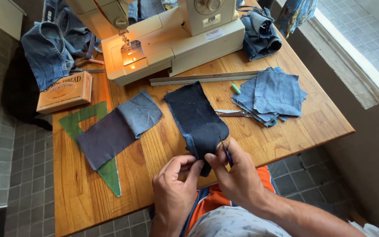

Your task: The person uses small scissors to trim the edges of a dark blue denim fabric piece on a wooden table. They carefully cut along the seams and remove excess material, occasionally adjusting the fabric's position. A sewing machine and other sewing supplies are visible in the background.

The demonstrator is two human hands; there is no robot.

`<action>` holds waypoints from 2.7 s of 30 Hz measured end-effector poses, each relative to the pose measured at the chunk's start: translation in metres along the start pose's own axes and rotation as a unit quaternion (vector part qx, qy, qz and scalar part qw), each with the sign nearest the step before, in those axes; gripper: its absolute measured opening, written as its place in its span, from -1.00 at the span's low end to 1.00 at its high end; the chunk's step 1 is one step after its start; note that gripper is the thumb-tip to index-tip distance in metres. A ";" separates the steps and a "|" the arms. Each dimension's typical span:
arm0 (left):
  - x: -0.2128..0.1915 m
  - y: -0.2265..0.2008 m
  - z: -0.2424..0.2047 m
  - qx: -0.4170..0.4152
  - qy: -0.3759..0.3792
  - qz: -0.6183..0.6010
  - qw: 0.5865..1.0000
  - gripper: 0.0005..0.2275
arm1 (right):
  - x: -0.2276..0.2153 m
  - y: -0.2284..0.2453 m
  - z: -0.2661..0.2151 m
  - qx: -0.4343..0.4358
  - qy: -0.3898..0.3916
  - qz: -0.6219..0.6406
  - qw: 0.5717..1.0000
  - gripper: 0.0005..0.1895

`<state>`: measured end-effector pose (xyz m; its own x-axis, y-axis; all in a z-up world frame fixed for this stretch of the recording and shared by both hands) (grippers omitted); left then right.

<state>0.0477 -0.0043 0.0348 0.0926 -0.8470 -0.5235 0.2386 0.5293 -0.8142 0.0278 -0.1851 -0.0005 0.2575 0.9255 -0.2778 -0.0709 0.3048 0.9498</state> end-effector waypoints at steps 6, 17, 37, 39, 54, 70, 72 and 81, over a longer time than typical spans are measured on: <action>0.011 0.047 -0.002 -0.187 0.110 -0.168 0.962 -0.85 | -0.005 -0.008 0.006 0.031 -0.013 0.044 0.998 -0.54; 0.018 0.063 -0.008 -0.247 0.125 -0.385 0.881 -0.83 | -0.020 -0.001 0.002 0.132 0.019 0.058 0.989 -0.60; 0.024 0.067 -0.014 -0.225 0.062 -0.281 0.931 -0.74 | 0.016 -0.032 -0.050 0.288 0.188 0.362 0.866 -0.51; 0.023 0.062 -0.012 -0.210 0.062 -0.271 0.937 -0.73 | 0.012 -0.028 -0.046 0.255 0.200 0.292 0.900 -0.45; 0.033 0.077 -0.020 -0.209 0.031 -0.259 0.942 -0.74 | 0.024 -0.049 -0.051 0.240 0.171 0.278 0.914 -0.48; 0.034 0.072 -0.022 -0.173 0.024 -0.253 0.952 -0.76 | 0.013 -0.024 -0.041 0.226 0.180 0.188 0.939 -0.46; 0.031 0.065 -0.020 -0.147 0.027 -0.238 0.960 -0.78 | 0.011 -0.019 -0.039 0.176 0.186 0.129 0.958 -0.46; 0.032 0.074 -0.020 -0.210 0.013 -0.266 0.941 -0.75 | 0.004 -0.020 -0.044 0.148 0.169 0.087 0.970 -0.45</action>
<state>0.0490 0.0084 -0.0471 0.0429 -0.9990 -0.0144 -0.1591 0.0074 -0.9872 -0.0117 -0.1781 -0.0271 -0.0682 0.9933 -0.0932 0.2087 0.1055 0.9723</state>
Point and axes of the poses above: each hand's wrist, its own z-axis towards the middle knuckle, its own x-axis out of the palm, y = z × x, the point moved 4 cm from there along z, towards the middle knuckle, and after that the axes turned 1 degree about -x, right-handed, at the moved point
